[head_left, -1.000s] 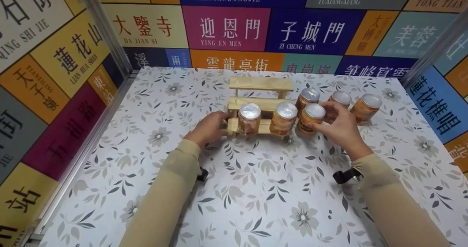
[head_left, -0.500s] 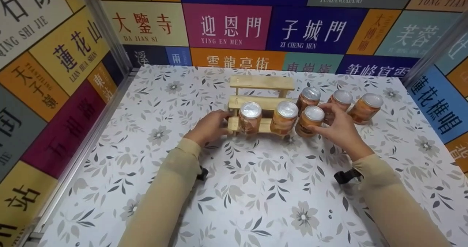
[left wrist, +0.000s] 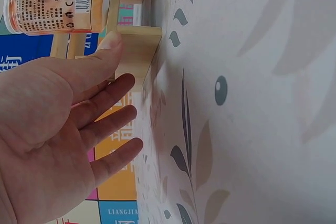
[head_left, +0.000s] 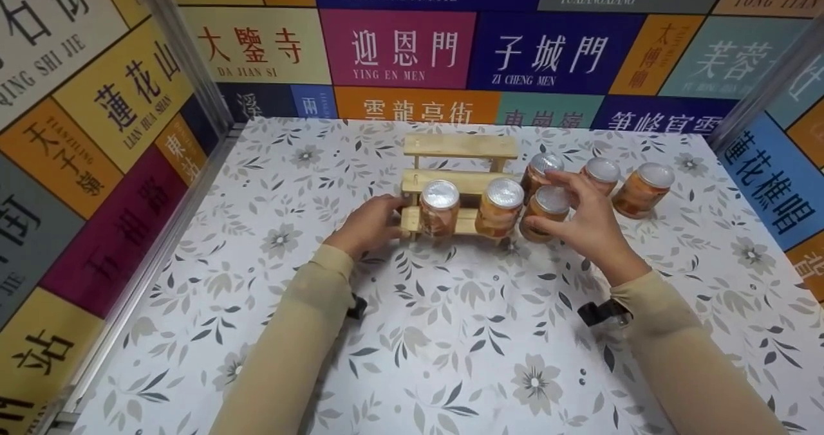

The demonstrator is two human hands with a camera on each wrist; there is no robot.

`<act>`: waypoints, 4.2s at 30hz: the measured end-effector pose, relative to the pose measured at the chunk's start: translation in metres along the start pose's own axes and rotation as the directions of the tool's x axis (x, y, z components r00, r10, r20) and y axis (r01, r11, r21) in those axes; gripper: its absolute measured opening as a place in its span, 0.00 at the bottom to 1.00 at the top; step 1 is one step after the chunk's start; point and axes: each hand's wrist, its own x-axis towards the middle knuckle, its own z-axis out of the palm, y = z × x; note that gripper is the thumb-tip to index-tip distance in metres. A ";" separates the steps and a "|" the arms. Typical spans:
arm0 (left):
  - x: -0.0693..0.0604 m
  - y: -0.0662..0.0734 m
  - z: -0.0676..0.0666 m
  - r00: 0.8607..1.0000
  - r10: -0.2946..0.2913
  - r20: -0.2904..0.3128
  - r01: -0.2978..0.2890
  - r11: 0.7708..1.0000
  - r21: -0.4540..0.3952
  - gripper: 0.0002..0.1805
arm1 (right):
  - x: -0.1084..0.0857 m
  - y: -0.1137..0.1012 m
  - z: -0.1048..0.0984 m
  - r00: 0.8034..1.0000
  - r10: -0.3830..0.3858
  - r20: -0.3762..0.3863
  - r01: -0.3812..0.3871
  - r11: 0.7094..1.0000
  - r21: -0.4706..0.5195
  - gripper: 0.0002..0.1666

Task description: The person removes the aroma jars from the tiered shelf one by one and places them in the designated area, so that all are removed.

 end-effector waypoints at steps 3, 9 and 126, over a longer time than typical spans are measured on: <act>0.000 0.000 0.000 1.000 -0.002 0.000 0.002 1.000 0.001 0.36 | 0.000 -0.005 0.005 0.999 -0.047 0.007 0.047 0.999 0.024 0.48; -0.001 -0.001 0.000 1.000 0.024 -0.015 -0.024 1.000 0.017 0.35 | 0.002 -0.011 0.014 0.996 -0.087 0.017 0.086 0.995 0.058 0.46; -0.001 -0.004 0.001 0.999 0.039 -0.013 -0.040 0.999 -0.009 0.36 | -0.020 0.073 -0.078 0.915 0.403 -0.035 -0.404 0.907 -0.116 0.59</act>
